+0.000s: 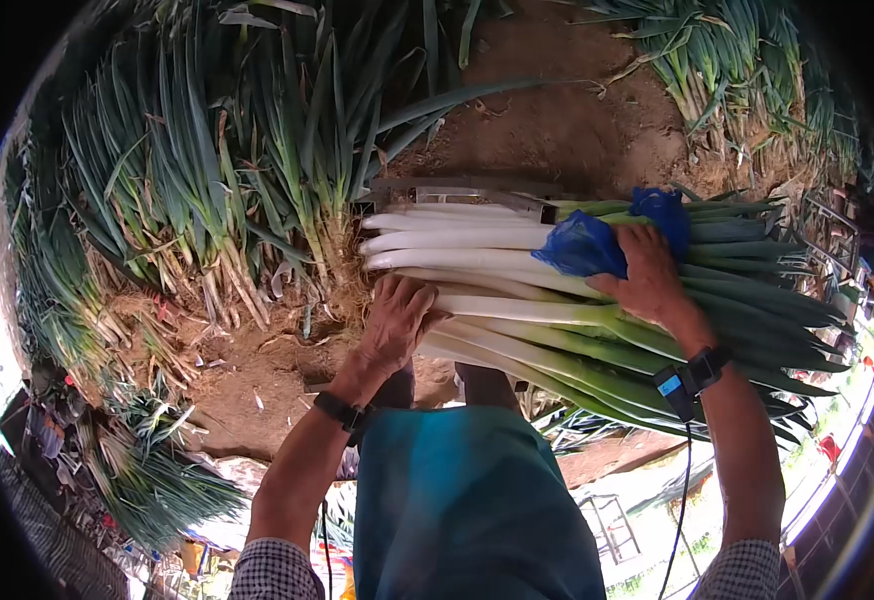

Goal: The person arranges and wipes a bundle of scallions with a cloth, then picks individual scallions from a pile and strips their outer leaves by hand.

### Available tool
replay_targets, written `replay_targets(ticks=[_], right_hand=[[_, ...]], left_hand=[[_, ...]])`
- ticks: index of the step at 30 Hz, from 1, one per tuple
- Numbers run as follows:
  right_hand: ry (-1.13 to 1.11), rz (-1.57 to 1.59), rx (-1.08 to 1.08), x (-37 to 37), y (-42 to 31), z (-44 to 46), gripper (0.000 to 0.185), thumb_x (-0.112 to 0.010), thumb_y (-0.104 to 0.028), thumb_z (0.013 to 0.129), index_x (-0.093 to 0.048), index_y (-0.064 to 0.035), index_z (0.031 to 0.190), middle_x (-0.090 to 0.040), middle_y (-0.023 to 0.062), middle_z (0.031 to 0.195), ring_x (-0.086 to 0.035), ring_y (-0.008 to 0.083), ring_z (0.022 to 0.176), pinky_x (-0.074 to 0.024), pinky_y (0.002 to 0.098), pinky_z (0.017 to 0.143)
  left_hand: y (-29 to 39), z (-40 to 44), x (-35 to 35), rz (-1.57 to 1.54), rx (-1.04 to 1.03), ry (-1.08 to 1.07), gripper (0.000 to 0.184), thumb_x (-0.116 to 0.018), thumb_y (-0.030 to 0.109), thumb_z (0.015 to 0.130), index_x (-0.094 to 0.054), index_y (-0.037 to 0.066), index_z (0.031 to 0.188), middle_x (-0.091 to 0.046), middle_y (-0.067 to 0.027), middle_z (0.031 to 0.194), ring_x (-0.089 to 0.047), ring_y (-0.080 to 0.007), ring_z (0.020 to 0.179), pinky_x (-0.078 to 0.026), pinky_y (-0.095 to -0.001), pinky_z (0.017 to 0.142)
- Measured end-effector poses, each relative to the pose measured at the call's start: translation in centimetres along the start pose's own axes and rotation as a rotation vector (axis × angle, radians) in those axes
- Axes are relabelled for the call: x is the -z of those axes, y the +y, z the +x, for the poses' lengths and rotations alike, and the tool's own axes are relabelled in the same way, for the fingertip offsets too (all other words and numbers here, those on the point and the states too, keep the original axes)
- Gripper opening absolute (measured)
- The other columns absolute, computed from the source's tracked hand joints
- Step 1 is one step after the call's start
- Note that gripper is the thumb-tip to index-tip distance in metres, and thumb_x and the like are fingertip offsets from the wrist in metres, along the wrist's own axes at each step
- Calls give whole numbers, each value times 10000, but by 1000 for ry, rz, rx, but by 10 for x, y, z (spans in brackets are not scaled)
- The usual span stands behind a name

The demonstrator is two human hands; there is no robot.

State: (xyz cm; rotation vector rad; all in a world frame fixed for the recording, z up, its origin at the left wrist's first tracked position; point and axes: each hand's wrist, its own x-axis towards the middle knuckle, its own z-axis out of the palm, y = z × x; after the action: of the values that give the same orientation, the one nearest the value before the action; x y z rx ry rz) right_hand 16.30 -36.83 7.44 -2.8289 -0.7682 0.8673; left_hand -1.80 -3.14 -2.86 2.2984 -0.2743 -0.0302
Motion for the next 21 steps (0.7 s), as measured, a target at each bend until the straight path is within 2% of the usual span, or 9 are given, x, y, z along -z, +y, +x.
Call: replay_targets(ticks=[3, 6, 8, 9, 12, 18, 19, 21], right_hand=[[-82, 121, -58, 12, -4, 4, 769, -809, -417, 746, -535, 40, 1302, -541, 250, 1302, -455, 441, 1265, -336, 503, 1125], [-99, 23, -20, 6, 8, -5, 879, -823, -463, 725, -486, 27, 1372, -492, 247, 1384, -412, 445, 1321, -302, 521, 1151], [-80, -85, 82, 17, -15, -22, 955, -848, -467, 692, -447, 15, 1413, -444, 240, 1435, -380, 439, 1356, -290, 530, 1161], [-64, -136, 138, 19, -24, -23, 994, -860, -469, 676, -428, 9, 1434, -420, 236, 1460, -364, 436, 1374, -284, 534, 1166], [-44, -142, 144, 12, -28, -26, 1059, -884, -471, 633, -405, -6, 1455, -379, 222, 1483, -343, 432, 1391, -291, 551, 1160], [100, -186, 116, -3, -39, -36, 981, -874, -415, 656, -436, -8, 1433, -406, 225, 1444, -378, 427, 1353, -307, 554, 1138], [129, -197, 137, -4, -39, -39, 926, -851, -405, 688, -450, -3, 1419, -417, 230, 1427, -390, 426, 1334, -311, 558, 1130], [125, -211, 139, -6, -38, -38, 899, -834, -421, 711, -457, -3, 1412, -425, 232, 1416, -392, 426, 1331, -313, 561, 1123]], left_hand=[[-14, 8, 7, 76, 46, -22, 386, -785, 217, 812, -584, 92, 1117, -574, -91, 1035, -521, -317, 1001, -416, -472, 901], [-20, 1, -5, 75, 84, -10, 377, -795, 196, 784, -587, 104, 1085, -551, -100, 1024, -511, -329, 1011, -408, -482, 914], [-19, -11, -11, 90, 135, -15, 359, -792, 211, 777, -591, 107, 1056, -547, -102, 1030, -516, -334, 1019, -412, -473, 898], [-19, -10, -12, 57, 145, 18, 451, -820, 100, 691, -578, 103, 1071, -539, -99, 1048, -493, -344, 1032, -412, -475, 936], [-18, -8, -11, 25, 199, -24, 457, -813, 82, 695, -581, 79, 1089, -557, -102, 1074, -502, -346, 1052, -423, -456, 953], [-12, -4, -10, -11, 191, 128, 520, -815, 53, 685, -596, 32, 1157, -620, -117, 1085, -556, -351, 1041, -481, -442, 943], [-12, 2, -12, -24, 178, 187, 491, -830, 80, 679, -591, 38, 1106, -610, -113, 1003, -562, -336, 952, -467, -452, 878], [-17, 5, -10, -21, 191, 126, 447, -837, 97, 693, -600, 37, 1067, -613, -104, 965, -562, -325, 937, -471, -446, 856]])
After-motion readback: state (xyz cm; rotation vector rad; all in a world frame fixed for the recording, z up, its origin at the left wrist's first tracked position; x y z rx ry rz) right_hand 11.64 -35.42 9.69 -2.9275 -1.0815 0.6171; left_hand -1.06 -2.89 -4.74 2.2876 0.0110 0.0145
